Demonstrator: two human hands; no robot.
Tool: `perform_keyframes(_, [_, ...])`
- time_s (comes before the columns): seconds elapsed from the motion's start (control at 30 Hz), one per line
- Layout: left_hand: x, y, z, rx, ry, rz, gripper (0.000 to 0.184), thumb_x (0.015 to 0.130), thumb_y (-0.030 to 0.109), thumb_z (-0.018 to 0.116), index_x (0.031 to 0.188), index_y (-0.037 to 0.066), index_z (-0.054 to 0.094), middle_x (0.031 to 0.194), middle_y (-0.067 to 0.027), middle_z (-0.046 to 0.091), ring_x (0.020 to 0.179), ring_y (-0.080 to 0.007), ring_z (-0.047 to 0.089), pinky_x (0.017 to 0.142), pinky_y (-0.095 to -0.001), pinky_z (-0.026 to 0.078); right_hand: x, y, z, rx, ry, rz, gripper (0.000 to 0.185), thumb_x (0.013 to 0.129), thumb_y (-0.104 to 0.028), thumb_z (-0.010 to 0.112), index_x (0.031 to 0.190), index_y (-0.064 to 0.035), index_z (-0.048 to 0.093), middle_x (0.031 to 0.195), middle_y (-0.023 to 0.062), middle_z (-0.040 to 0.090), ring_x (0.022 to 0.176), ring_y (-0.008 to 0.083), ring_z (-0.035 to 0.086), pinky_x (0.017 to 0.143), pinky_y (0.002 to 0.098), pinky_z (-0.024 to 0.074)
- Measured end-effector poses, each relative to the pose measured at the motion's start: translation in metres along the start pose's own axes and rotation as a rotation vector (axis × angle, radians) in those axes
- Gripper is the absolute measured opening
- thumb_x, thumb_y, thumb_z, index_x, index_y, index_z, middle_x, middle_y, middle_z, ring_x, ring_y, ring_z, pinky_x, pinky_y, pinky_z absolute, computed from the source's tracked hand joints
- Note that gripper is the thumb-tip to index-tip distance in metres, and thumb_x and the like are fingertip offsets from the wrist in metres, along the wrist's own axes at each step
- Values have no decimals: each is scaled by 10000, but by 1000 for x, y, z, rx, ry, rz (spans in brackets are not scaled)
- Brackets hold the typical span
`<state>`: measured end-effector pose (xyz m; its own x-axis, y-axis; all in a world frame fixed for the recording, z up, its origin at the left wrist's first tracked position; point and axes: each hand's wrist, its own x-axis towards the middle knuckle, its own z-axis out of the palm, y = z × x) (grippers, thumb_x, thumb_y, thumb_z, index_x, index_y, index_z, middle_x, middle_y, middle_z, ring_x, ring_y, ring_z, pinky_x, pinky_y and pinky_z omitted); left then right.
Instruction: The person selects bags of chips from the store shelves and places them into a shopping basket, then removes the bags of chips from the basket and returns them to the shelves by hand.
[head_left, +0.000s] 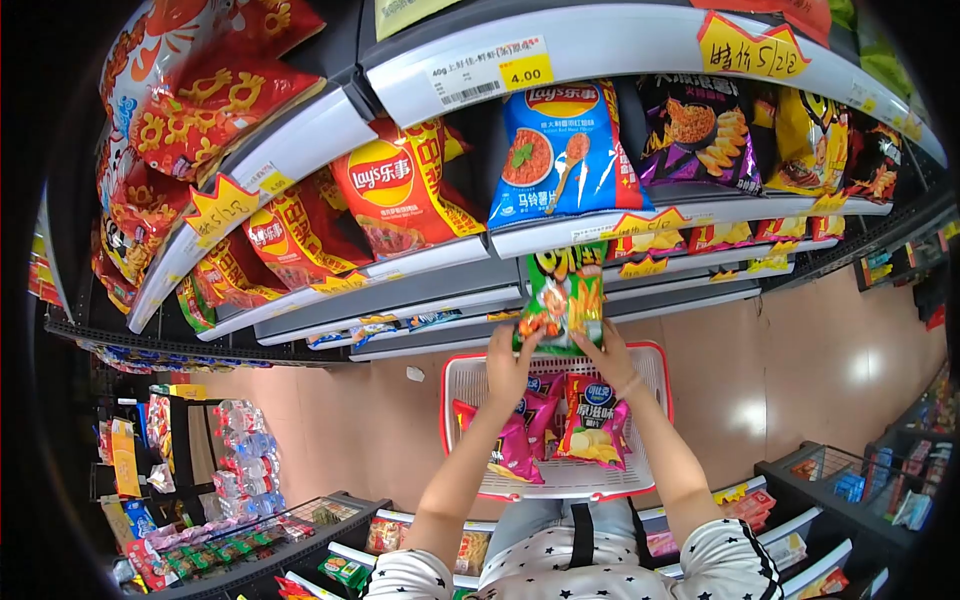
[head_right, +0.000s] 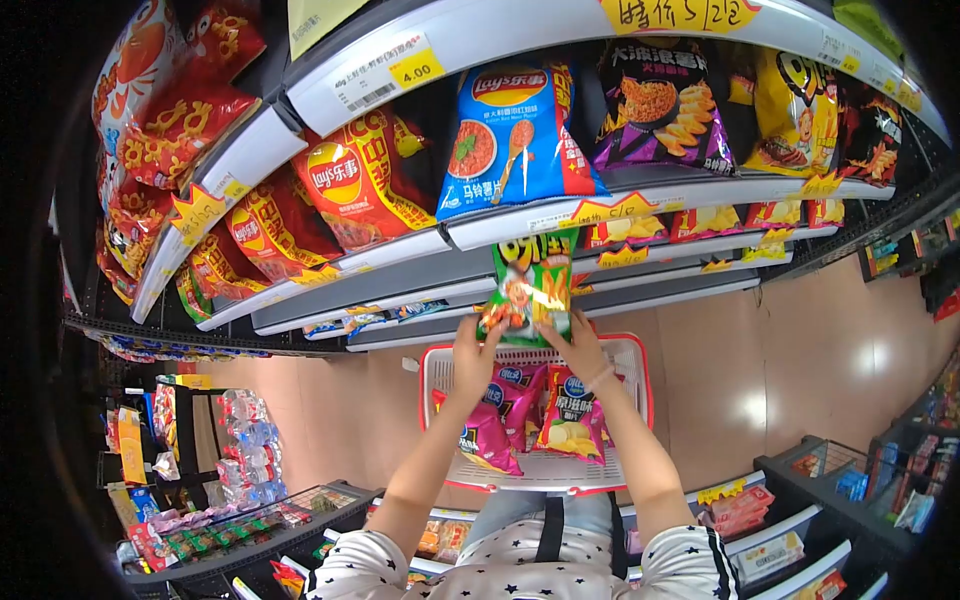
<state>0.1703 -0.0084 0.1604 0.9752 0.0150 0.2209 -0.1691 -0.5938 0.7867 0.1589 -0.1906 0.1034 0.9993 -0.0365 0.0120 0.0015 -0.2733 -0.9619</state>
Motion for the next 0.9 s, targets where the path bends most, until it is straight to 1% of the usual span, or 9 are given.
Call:
perform_keyframes(0.07, [-44,17,-12,9,-9,-10,272,784,181,658,911,-24,532,825,-149,535,769,-302,531,703,-350,420,-45,-11,-6,226,-65,189,582,815,-389,609,1181,39,463,1008,187,601,978,261,571,839,337,423])
perform_keyframes(0.2, [-135,23,-20,-71,-121,-102,300,774,199,660,937,-22,540,829,-176,520,785,-344,518,677,-391,412,-130,-42,-19,341,-88,432,521,839,-314,604,1199,29,448,1042,138,609,931,189,593,817,291,439])
perform_keyframes(0.4, [-218,15,-24,-95,-267,-189,350,795,247,637,991,-24,535,894,-173,559,846,-337,533,720,-403,420,-220,-33,-11,38,80,537,446,831,-327,611,1101,22,546,943,120,646,848,176,615,771,298,458])
perform_keyframes(0.53, [-231,-20,-21,31,-507,-193,402,839,367,549,968,-14,550,878,-180,584,850,-348,556,737,-424,437,-243,-14,3,-144,65,602,492,822,-406,597,1054,28,580,925,158,640,848,203,602,772,307,450])
perform_keyframes(0.57, [-237,-38,-16,80,-571,-202,475,847,435,512,968,-21,567,881,-197,605,845,-362,581,735,-433,457,-247,0,6,-334,-6,680,530,796,-471,596,1010,13,602,887,204,634,826,281,619,743,351,461])
perform_keyframes(0.67, [-240,-56,-11,254,-781,-247,558,834,511,481,970,-21,579,913,-212,610,864,-350,588,750,-436,461,-257,26,17,-534,-40,590,544,764,-521,599,983,-23,624,872,222,630,833,343,613,739,401,460])
perform_keyframes(0.8, [-247,-61,5,272,-742,-270,569,855,480,450,943,-67,575,926,-253,602,895,-372,582,775,-445,466,-250,14,29,-603,27,623,593,743,-549,594,1070,-55,592,905,234,622,860,374,598,759,428,454])
perform_keyframes(0.83, [-246,-62,8,253,-812,-341,619,844,453,468,1099,-111,486,990,-285,574,931,-394,568,795,-447,462,-250,9,31,-572,28,700,646,730,-567,594,1128,-59,556,913,240,618,864,382,595,767,434,453])
perform_keyframes(0.9, [-247,-45,2,216,-750,-394,677,829,450,485,1180,-122,392,1038,-298,549,950,-400,561,809,-445,458,-250,9,34,-560,25,717,668,725,-573,594,1147,-59,541,946,247,607,896,381,584,786,432,446])
